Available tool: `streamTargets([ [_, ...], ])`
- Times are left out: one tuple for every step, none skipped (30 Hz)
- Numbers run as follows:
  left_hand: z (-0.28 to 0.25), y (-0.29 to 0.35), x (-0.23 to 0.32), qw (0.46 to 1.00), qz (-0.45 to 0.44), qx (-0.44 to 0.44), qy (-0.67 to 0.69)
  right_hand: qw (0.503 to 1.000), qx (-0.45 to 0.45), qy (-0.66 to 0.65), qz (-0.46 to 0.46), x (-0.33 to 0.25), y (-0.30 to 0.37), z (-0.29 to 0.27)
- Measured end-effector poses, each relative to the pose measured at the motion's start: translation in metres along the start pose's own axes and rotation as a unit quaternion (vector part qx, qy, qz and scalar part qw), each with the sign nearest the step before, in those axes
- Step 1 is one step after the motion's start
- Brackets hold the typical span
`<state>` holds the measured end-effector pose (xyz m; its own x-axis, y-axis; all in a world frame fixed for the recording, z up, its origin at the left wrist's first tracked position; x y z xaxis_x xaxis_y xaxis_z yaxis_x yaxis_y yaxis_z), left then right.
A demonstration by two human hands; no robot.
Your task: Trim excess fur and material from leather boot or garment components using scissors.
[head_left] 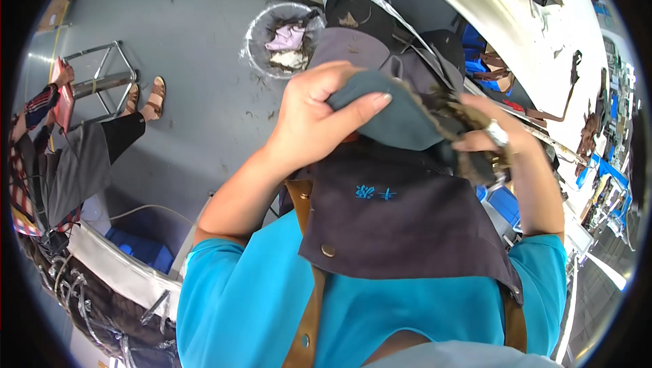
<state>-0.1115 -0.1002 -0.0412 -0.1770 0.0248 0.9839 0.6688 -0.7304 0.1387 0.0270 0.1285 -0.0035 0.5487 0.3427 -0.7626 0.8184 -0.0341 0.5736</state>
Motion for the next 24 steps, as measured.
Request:
streamTargets([
  [0.003,0.006,-0.005,0.999,0.027,0.014,-0.019,0.983,-0.113,-0.133,0.051,-0.03,-0.013,0.019],
  [0.005,0.015,-0.007,1.0,0.016,0.017,-0.015,0.974,-0.157,-0.16,0.028,-0.009,-0.016,0.028],
  [0.006,0.022,-0.01,0.997,-0.054,0.025,0.039,0.978,-0.131,-0.165,-0.006,-0.007,-0.012,0.03],
  [0.005,0.027,-0.012,0.988,-0.124,0.031,0.09,0.979,-0.102,-0.173,-0.043,-0.008,-0.011,0.032],
  [0.005,0.03,-0.01,0.987,-0.131,0.013,0.096,0.972,-0.113,-0.199,-0.048,-0.011,-0.011,0.032],
  [0.005,0.032,-0.01,0.986,-0.138,0.012,0.095,0.962,-0.089,-0.248,-0.068,-0.008,-0.01,0.033],
  [0.008,0.033,-0.008,0.989,-0.126,0.006,0.076,0.968,-0.042,-0.237,-0.068,-0.021,-0.012,0.035],
  [0.01,0.035,-0.006,0.992,-0.113,0.001,0.06,0.973,0.005,-0.223,-0.064,-0.041,-0.015,0.04],
  [0.012,0.035,-0.008,0.991,-0.117,0.0,0.062,0.973,0.005,-0.225,-0.061,-0.05,-0.02,0.046],
  [0.013,0.033,-0.007,0.995,-0.082,0.007,0.063,0.982,-0.014,-0.17,-0.085,-0.058,-0.027,0.051],
  [0.015,0.032,-0.005,0.997,-0.048,0.01,0.064,0.987,-0.03,-0.115,-0.11,-0.066,-0.032,0.054],
  [0.015,0.031,-0.001,0.997,-0.049,0.006,0.065,0.991,-0.065,-0.077,-0.088,-0.07,-0.035,0.056],
  [0.014,0.031,0.001,0.985,-0.113,0.006,0.132,0.991,-0.068,-0.09,-0.066,-0.072,-0.038,0.057],
  [0.013,0.033,0.0,0.964,-0.178,0.006,0.199,0.991,-0.072,-0.104,-0.044,-0.072,-0.039,0.058],
  [0.015,0.035,-0.002,0.934,-0.222,-0.01,0.278,0.991,-0.073,-0.104,-0.043,-0.07,-0.039,0.058],
  [0.016,0.038,-0.002,0.934,-0.224,-0.007,0.278,0.984,-0.071,-0.158,-0.047,-0.068,-0.037,0.059],
  [0.019,0.041,-0.004,0.915,-0.251,-0.032,0.314,0.974,-0.07,-0.211,-0.049,-0.065,-0.036,0.06],
  [0.022,0.044,-0.005,0.893,-0.277,-0.056,0.35,0.973,-0.074,-0.214,-0.048,-0.06,-0.037,0.062],
  [0.022,0.045,-0.004,0.897,-0.278,-0.063,0.339,0.962,-0.086,-0.253,-0.053,-0.055,-0.038,0.064],
  [0.023,0.045,-0.005,0.896,-0.282,-0.063,0.338,0.95,-0.098,-0.292,-0.057,-0.051,-0.038,0.066],
  [0.023,0.045,-0.005,0.905,-0.276,-0.056,0.32,0.951,-0.091,-0.287,-0.066,-0.048,-0.038,0.066],
  [0.022,0.043,-0.006,0.915,-0.266,-0.048,0.3,0.951,-0.093,-0.288,-0.066,-0.048,-0.039,0.067],
  [0.022,0.043,-0.006,0.915,-0.266,-0.047,0.3,0.955,-0.082,-0.283,-0.047,-0.048,-0.038,0.066],
  [0.022,0.043,-0.005,0.932,-0.248,-0.05,0.261,0.958,-0.071,-0.277,-0.029,-0.049,-0.036,0.066],
])
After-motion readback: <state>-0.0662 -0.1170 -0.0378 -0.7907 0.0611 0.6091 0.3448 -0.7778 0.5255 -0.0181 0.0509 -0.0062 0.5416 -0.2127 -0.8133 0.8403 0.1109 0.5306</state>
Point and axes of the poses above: each hand's wrist, its own y-axis away from the middle knuckle, its own z-axis out of the palm, x = y × z, the point moved 3 cm from there along -y, towards the middle knuckle, and after that the axes turned 9 degrees about -z, right-handed, at the moved point
